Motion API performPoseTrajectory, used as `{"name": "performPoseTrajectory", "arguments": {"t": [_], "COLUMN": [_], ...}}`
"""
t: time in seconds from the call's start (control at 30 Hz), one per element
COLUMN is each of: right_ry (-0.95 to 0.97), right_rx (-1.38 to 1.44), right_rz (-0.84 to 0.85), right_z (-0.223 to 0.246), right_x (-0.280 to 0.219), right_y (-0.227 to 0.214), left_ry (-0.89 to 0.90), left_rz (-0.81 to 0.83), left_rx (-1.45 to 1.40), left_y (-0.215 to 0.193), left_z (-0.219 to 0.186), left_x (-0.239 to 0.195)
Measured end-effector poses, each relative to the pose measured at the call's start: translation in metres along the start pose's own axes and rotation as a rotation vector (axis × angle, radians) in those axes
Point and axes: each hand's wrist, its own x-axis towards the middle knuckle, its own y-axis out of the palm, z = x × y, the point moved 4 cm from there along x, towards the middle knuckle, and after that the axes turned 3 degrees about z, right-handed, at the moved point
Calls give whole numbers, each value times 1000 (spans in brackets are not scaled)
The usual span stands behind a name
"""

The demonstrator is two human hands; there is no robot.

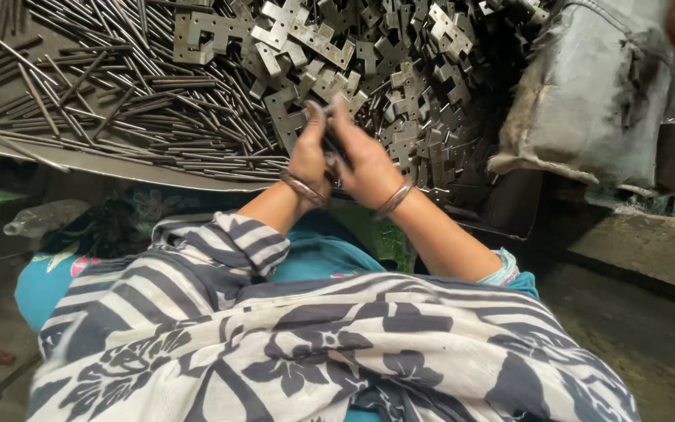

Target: The person picks up and examines metal hinges and pins from a large bin, joining components together by hand. They then wipe their hands with a red cloth.

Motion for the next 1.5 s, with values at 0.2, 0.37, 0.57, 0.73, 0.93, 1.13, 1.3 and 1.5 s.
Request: {"name": "performPoseTrajectory", "arguments": {"t": [0.2, 0.37, 0.57, 0.73, 0.93, 1.13, 1.3, 1.5], "right_ry": [381, 133, 574, 163, 262, 167, 242, 44], "right_rx": [451, -1065, -1394, -846, -433, -383, 148, 689], "right_rz": [-309, -724, -165, -21, 425, 525, 146, -402], "right_z": [-68, -113, -149, -92, -111, -106, -98, -94], "right_x": [-33, -87, -97, -61, -41, -35, -58, -84], "right_y": [-87, -253, -261, -142, -51, -56, -103, -144], "left_ry": [482, 306, 71, 313, 424, 282, 72, 434], "left_rz": [66, -255, -371, -55, 284, -26, -16, 412], "left_rx": [1717, 2453, 2422, 2146, 1186, 1621, 2725, 2747], "left_y": [4, -20, -6, -1, -45, -74, -80, -69], "left_z": [-49, -92, -100, -95, -132, -154, -132, -145], "left_x": [8, 1, 15, 16, 11, 11, -2, -12]}}
